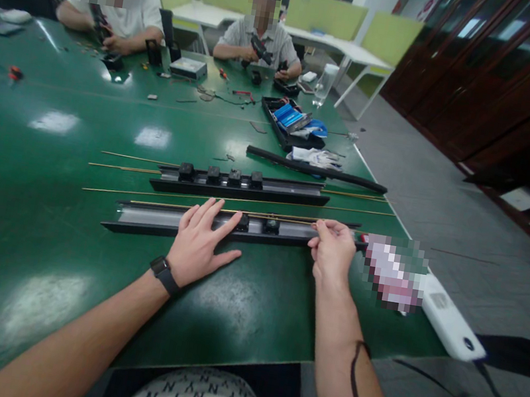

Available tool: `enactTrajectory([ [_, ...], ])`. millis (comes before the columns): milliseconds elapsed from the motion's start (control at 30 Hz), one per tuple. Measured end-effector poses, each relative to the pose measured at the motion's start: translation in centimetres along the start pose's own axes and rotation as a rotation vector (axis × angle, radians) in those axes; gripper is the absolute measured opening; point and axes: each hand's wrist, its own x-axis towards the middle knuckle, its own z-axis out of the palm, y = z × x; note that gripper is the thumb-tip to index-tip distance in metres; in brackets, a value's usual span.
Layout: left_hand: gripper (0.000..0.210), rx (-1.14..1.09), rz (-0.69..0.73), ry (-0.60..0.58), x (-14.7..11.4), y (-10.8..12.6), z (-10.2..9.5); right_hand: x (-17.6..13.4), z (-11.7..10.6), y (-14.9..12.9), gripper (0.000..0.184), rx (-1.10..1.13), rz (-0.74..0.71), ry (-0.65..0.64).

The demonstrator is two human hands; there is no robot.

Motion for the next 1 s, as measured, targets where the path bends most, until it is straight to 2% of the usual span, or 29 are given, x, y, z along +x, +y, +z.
enactTrajectory([
  [1000,0.084,0.010,-0.007,-0.027,0.1,0.3,-0.4,1.8,-0.9,-0.7,0.032,-0.010,-0.031,0.105],
])
